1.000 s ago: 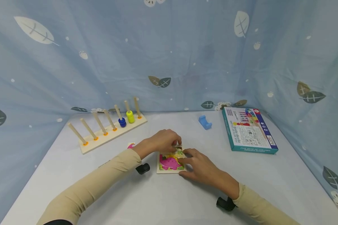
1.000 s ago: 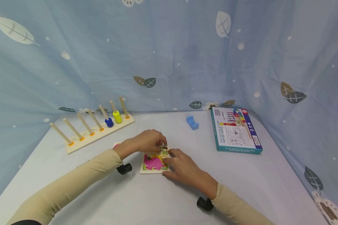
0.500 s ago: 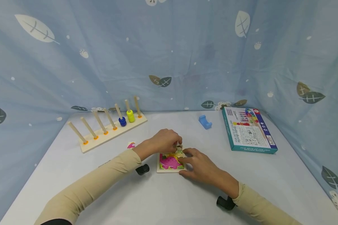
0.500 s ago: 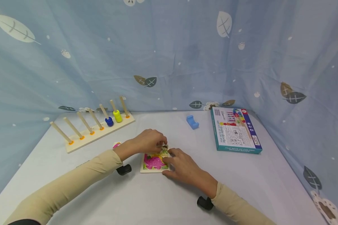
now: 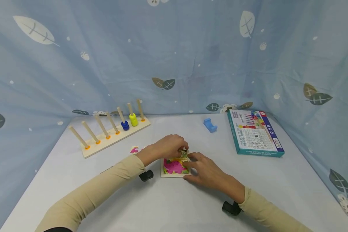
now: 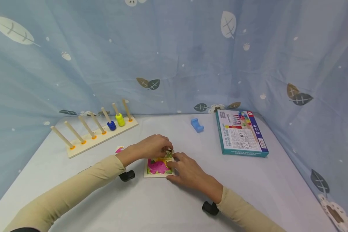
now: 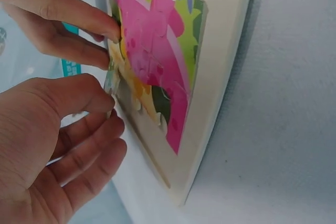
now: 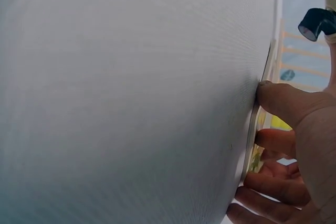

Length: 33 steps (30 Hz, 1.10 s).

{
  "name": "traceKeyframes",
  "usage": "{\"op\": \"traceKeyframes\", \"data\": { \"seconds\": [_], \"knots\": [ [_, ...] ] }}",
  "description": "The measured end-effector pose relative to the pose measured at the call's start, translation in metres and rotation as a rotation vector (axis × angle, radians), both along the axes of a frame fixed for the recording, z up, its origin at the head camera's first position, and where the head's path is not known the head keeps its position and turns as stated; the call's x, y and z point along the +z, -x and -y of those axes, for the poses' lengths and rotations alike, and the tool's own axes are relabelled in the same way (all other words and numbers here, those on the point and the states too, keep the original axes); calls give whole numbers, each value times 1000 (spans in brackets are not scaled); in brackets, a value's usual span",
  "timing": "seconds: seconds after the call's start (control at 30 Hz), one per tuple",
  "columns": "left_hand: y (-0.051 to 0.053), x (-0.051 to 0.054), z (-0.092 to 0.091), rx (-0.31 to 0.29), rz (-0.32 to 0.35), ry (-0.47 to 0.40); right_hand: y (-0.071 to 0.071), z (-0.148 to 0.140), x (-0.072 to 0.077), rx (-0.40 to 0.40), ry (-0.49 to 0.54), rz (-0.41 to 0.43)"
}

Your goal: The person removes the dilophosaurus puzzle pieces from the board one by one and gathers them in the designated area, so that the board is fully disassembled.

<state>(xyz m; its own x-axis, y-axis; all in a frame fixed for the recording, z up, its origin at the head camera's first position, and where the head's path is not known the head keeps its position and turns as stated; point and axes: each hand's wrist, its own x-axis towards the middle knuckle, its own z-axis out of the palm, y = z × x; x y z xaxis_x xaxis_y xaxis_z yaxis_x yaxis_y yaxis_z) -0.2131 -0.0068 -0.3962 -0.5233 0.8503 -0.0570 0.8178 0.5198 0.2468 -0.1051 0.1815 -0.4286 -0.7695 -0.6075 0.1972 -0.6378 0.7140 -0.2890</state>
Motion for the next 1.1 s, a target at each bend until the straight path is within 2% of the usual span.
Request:
{"op": "traceKeyframes", "data": {
  "seconds": [0.3,0.6,0.83,1.1],
  "knots": [
    [1,3,4,27,56,-19,-1,2,0,-15,1,-1],
    [-3,-2,9,18,129,-8,-1,3,1,-29,8,11],
    [-4,-3,11,-26,98,1,0,3,1,-39,0,22],
    [-1,-5,10,-47,128,-13,0,2,0,-29,4,29]
  ]
}}
